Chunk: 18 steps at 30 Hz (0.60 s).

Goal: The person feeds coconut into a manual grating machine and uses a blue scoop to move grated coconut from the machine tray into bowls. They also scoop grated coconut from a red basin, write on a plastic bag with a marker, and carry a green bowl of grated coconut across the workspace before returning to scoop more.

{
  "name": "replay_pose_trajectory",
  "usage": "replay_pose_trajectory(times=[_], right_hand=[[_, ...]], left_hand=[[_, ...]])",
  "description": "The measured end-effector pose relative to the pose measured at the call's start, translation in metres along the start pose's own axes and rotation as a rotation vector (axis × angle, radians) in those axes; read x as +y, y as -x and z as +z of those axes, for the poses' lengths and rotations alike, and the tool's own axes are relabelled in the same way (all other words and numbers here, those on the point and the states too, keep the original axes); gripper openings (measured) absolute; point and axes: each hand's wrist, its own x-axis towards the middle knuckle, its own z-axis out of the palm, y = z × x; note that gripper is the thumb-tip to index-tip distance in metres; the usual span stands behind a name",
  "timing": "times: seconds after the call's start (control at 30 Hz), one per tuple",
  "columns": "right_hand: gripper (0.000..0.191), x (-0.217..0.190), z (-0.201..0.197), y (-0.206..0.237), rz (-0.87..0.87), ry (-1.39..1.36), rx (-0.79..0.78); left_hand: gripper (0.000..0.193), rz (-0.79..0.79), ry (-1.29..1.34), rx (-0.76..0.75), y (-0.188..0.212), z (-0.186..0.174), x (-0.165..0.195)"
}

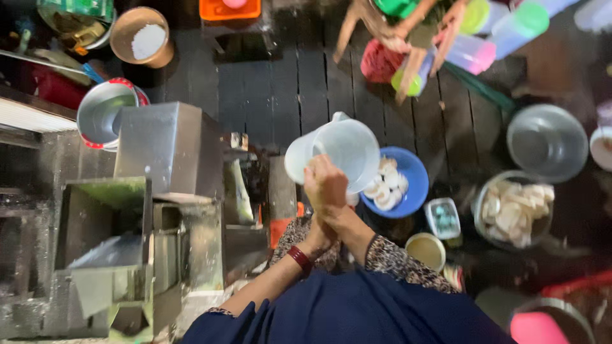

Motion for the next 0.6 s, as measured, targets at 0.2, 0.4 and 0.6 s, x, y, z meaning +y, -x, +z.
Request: replay_pose_trajectory(times=[0.2, 0.4, 0.6], right_hand=[[0.049, 0.028, 0.041, -0.089, -0.329, -0.014, -0.114], [0.075, 0.108, 0.067, -0.171, 0.41, -0.377, -0.129], [0.07, 0.173, 0.127, -0.243, 0.825, -0.928, -0.276]], left_hand=[[0.031, -0.197, 0.114, 0.335, -0.115, -0.073, -0.004], [0.029, -0.159, -0.018, 0.373, -0.215, -0.158, 0.059], [0.023, -0.033, -0.166, 0.381, -0.314, -0.159, 0.057]])
